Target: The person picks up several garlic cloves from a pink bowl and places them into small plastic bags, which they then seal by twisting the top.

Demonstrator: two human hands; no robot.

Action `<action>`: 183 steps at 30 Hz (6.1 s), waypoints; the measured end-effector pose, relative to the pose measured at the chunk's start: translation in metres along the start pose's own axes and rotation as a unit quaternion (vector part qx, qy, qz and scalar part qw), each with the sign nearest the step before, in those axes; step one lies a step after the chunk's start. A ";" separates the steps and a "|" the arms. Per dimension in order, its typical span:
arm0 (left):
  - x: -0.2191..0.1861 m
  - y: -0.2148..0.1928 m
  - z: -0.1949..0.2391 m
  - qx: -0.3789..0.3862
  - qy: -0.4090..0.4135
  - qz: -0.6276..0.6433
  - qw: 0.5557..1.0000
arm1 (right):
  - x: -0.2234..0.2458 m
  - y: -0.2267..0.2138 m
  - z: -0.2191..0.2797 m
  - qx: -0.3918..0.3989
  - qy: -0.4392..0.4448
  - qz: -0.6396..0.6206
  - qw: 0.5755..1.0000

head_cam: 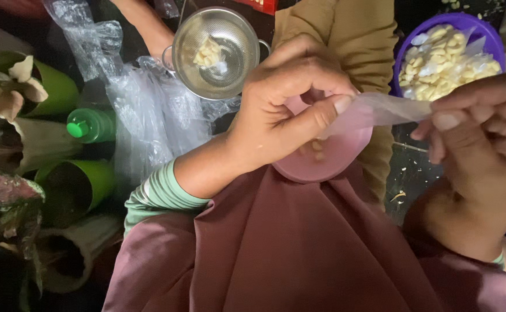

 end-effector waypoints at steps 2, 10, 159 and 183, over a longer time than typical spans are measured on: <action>0.004 0.000 0.003 0.008 -0.003 0.007 1.000 | -0.004 -0.004 0.008 -0.042 0.029 0.019 0.999; 0.090 0.061 0.098 0.076 -0.085 0.024 0.993 | -0.154 -0.058 -0.073 0.309 0.078 0.244 0.916; 0.064 0.037 0.060 -0.110 -0.091 0.103 0.984 | -0.096 0.005 -0.034 0.076 -0.139 -0.227 0.961; 0.035 0.020 0.051 -0.024 -0.046 0.125 0.991 | -0.056 0.020 -0.014 0.131 -0.119 -0.154 0.972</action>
Point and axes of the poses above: each hand's wrist, its own z-axis away from the middle knuckle, its own y-axis out of the palm, x = y × z, the point moved 9 cm from there along -z, towards the middle knuckle, and after that the axes turned 10 degrees about y, right-handed, at the moved point
